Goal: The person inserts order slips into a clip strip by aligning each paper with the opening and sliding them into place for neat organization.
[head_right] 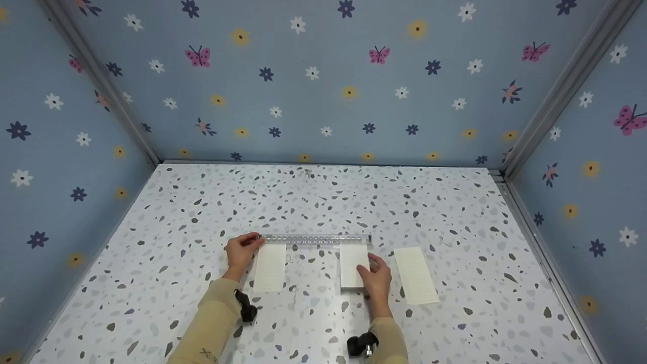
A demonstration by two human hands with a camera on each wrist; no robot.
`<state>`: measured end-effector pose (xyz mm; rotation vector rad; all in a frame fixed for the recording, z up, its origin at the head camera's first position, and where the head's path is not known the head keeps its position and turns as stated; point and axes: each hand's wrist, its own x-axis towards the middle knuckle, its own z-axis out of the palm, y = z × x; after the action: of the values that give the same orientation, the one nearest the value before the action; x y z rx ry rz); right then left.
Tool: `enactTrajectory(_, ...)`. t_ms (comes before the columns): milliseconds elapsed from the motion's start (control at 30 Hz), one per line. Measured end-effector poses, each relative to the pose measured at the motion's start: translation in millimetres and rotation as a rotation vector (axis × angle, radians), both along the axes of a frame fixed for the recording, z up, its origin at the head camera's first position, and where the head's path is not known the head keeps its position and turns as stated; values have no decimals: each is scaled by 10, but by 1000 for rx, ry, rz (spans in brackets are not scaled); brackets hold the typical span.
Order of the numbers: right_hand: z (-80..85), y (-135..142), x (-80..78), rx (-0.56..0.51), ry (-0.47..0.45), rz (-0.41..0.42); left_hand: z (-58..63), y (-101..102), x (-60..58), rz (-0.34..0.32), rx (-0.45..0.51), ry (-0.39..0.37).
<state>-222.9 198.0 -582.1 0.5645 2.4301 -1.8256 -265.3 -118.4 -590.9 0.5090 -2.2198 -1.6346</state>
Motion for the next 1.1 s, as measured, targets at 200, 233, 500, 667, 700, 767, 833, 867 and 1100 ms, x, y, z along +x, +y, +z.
enactTrajectory(200, -7, -26, -1, 38, 5, 1, 16, 4, 9, 1, -2, -11)
enactTrajectory(233, -8, -32, -3, 30, 4, -1, 20, 5, 10, 1, 6, -9)
enactTrajectory(500, -27, -69, -25, 0, -4, -29, 23, 8, 11, -1, 26, -13)
enactTrajectory(667, -33, -83, -15, -4, -16, -31, 8, 5, -2, -1, 17, -20)
enactTrajectory(700, -32, -87, -13, -3, -18, -32, 3, 4, -4, -2, 18, -21)
enactTrajectory(767, -31, -93, -8, -2, -21, -32, 2, 3, -6, -1, 20, -19)
enactTrajectory(833, -31, -99, -5, -2, -23, -31, 4, 7, -4, 0, 21, -19)
enactTrajectory(867, -28, -104, -4, -4, -21, -31, 4, 7, -3, -1, 22, -16)
enactTrajectory(1100, 1, -144, 10, -22, -24, -30, -11, 3, -1, 1, 23, -18)
